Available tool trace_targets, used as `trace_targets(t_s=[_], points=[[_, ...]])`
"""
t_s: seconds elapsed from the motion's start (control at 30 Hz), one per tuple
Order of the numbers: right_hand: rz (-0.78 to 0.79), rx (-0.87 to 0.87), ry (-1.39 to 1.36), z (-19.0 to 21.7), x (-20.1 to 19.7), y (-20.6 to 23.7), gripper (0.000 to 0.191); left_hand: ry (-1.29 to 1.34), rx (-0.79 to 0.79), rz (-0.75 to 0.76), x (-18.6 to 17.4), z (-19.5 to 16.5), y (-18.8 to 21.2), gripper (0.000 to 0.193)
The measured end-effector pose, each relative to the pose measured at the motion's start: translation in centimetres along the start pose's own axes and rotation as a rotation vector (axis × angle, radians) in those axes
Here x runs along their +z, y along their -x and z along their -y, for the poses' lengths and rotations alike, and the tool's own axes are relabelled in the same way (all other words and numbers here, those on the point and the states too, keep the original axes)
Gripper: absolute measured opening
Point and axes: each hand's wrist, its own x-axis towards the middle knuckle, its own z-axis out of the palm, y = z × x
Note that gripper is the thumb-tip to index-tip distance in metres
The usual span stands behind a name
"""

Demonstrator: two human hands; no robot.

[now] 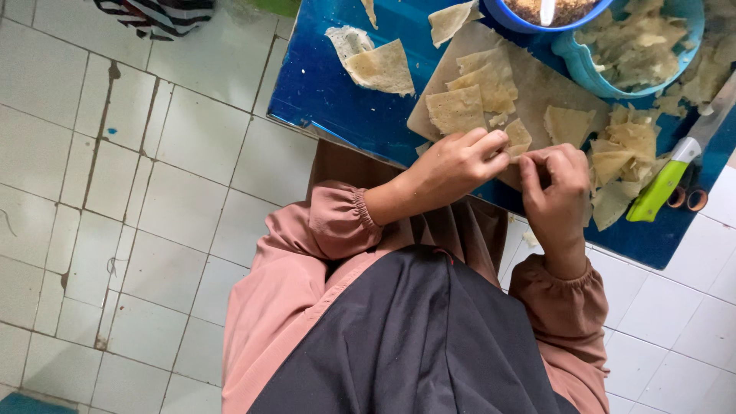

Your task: The person sits at a low table folding thin wafer sheets around spoonfuls of brown filling to make filled snacks. They take a sheet, spoon filling onto it from a blue bowl, fold the sheet over the filling, and set the finished piece on the board, repeating the cycle.

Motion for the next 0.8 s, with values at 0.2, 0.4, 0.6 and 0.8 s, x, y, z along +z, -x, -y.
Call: trace_targets(t_s=[0.2,0.4,0.6,0.8], points=[[-0.042,0.014,-0.075,0.0,0.4,-0.5,0.011,0.006,-0.240,0.009,1.7,-0.3,-1.6,0.011],[-0.017,-0.062,0.015,0.3,-0.1,-0.7,0.013,-0.005,-0.121,-0.015,0.8,0.4,-1.4,0.010],[0.016,-0.082,-0.079,-0.1,0.0,-1.3,0.009,-0.017,-0.111,0.025,0.8,1.2,-1.7,0.010],[0.111,-0.011,-0.076,-1.1,-0.4,-2.0,0.005,0.037,-0.271,0.013,1.9,0.8,-2.8,0.015]])
